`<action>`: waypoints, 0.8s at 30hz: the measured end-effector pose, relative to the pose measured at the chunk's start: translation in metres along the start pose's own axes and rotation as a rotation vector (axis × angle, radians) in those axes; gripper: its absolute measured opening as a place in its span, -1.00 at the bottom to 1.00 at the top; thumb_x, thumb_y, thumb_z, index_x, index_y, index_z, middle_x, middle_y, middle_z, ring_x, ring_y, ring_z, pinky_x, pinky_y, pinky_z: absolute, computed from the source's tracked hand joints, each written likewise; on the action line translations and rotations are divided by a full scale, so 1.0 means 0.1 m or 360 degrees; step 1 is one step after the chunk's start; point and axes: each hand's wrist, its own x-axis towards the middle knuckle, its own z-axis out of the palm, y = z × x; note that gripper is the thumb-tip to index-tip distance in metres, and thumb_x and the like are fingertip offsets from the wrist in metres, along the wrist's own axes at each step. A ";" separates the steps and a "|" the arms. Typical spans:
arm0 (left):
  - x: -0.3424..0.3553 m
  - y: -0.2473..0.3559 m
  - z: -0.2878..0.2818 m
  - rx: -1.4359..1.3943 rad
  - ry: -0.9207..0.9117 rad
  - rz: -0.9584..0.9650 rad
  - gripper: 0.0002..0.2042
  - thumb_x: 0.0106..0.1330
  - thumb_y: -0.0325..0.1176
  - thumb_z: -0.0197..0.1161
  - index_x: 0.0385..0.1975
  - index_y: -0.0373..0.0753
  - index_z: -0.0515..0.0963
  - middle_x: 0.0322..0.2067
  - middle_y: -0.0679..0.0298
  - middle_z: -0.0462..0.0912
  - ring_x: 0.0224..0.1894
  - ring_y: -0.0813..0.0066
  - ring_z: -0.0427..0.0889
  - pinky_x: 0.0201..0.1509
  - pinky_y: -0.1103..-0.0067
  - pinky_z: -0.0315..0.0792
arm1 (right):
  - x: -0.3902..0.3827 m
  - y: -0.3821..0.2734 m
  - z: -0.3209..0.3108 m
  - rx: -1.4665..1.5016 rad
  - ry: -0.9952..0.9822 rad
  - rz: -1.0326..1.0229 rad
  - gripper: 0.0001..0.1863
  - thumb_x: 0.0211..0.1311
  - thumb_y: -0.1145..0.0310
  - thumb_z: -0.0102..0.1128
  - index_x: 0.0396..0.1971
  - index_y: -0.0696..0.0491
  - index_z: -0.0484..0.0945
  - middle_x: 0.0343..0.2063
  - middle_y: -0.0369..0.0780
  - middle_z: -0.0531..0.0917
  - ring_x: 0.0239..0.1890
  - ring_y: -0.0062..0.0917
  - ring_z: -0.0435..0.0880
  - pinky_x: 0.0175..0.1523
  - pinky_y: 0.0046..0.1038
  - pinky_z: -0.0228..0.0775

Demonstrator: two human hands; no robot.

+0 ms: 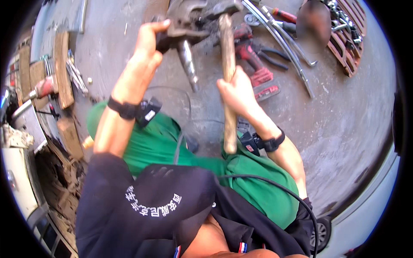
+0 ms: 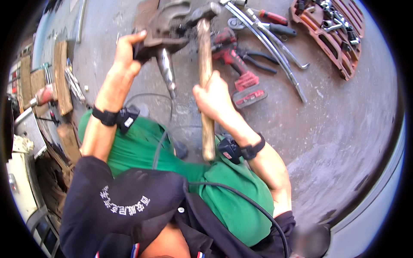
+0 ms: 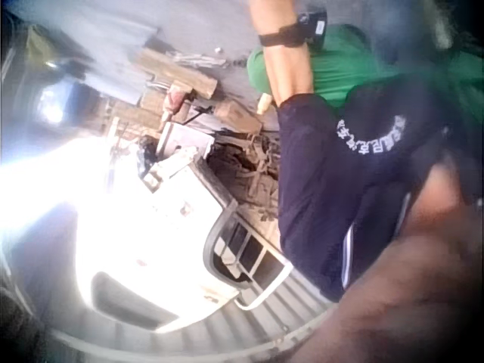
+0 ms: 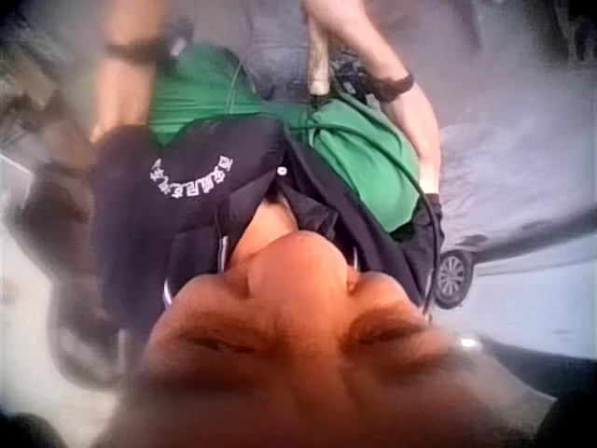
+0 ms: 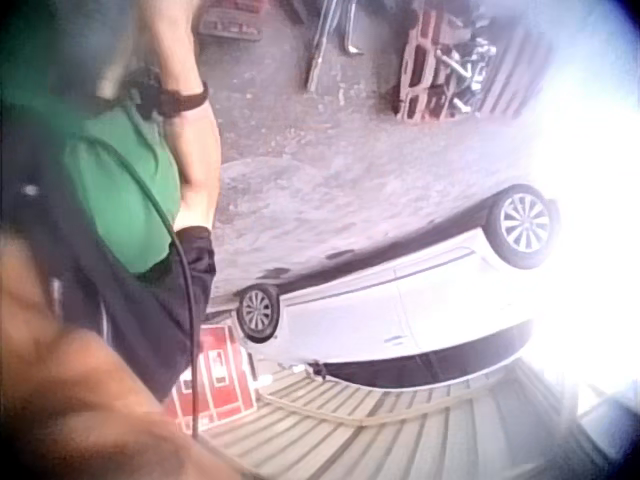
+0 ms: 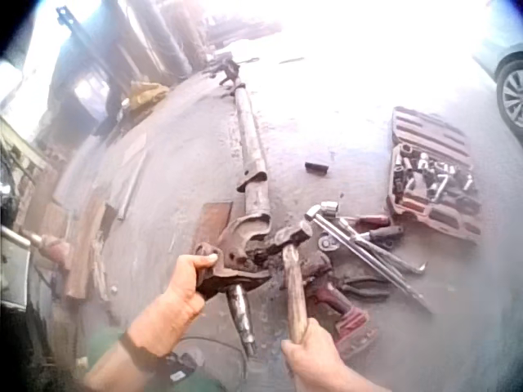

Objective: The person uses a hammer and an electric drill to work on a metal automotive component on the floor of a garage, removing small parts by hand.

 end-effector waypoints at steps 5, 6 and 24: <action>0.01 0.06 0.04 -0.0080 -0.0086 -0.0011 -0.72 0.17 -0.27 0.26 -0.17 -0.26 0.56 -0.21 0.17 0.65 -0.16 0.30 0.61 0.00 0.33 0.48 | -0.10 -0.24 -0.49 0.0453 0.0117 0.0003 -0.74 0.13 0.32 0.28 -0.37 0.20 0.45 -0.65 -0.28 0.55 -0.72 -0.59 0.54 -0.63 -0.46 0.41; -0.07 0.09 0.13 -0.0088 0.0026 -0.0019 -0.78 0.09 -0.34 0.32 -0.28 -0.25 0.56 -0.34 0.23 0.65 -0.30 0.35 0.63 -0.09 0.48 0.49 | -0.12 -0.37 -0.70 0.0423 0.0352 -0.0052 -0.77 0.15 0.31 0.29 -0.47 0.17 0.49 -0.69 -0.31 0.54 -0.73 -0.62 0.52 -0.62 -0.50 0.39; -0.01 0.19 0.10 -0.0106 -0.0069 -0.0024 -0.75 0.13 -0.33 0.25 -0.22 -0.29 0.55 -0.24 0.15 0.66 -0.21 0.28 0.64 0.01 0.37 0.49 | 0.05 -0.33 -0.21 0.0144 0.0048 -0.0044 -0.72 0.06 0.33 0.26 -0.35 0.22 0.46 -0.57 -0.23 0.54 -0.59 -0.51 0.56 -0.49 -0.42 0.44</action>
